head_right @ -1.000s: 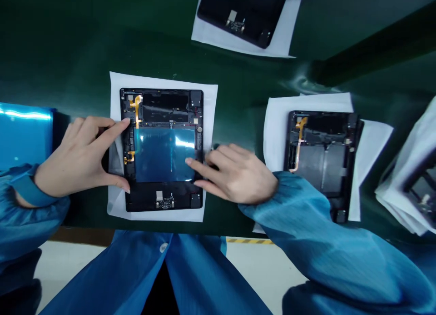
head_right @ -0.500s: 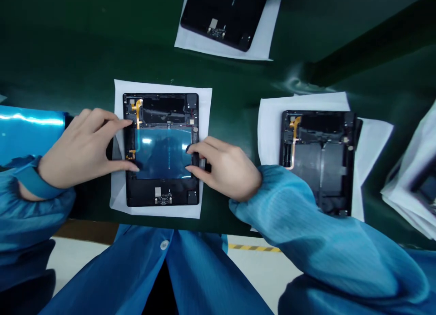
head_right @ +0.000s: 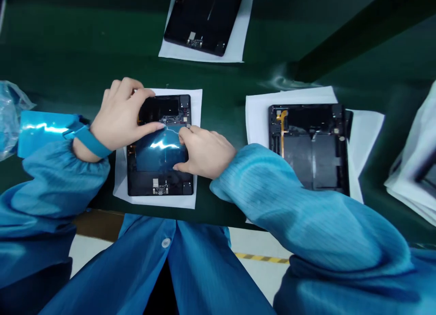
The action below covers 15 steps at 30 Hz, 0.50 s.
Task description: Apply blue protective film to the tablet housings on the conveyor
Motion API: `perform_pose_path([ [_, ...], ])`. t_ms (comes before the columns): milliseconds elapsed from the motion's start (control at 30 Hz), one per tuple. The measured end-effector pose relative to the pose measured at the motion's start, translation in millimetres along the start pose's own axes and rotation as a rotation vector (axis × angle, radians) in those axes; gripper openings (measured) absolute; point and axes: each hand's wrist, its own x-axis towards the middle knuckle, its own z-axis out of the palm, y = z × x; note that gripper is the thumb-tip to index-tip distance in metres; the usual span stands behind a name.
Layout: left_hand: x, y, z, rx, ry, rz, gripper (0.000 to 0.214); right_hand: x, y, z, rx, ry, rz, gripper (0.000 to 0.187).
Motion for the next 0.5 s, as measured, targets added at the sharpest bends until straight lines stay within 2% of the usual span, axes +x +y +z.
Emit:
perform_pose_path([
  [133,27,-9,12.9,-0.031,0.032,-0.046,0.061,-2,8,-3,0.067,-0.01,-0.046,0.049],
  [233,44,-18,20.2,-0.009,0.031,-0.043,0.052,-10,19,-1,0.29,0.007,-0.023,0.041],
  [333,55,-24,24.3,-0.01,0.027,-0.039,0.033,-21,24,9,0.508,0.129,0.099,0.03],
  [400,60,-27,25.8,0.001,0.022,-0.031,0.018,-27,22,17,0.54,0.219,0.152,0.031],
  [500,62,-27,24.8,0.038,0.045,0.029,0.011,-30,15,26,0.526,0.303,0.189,0.039],
])
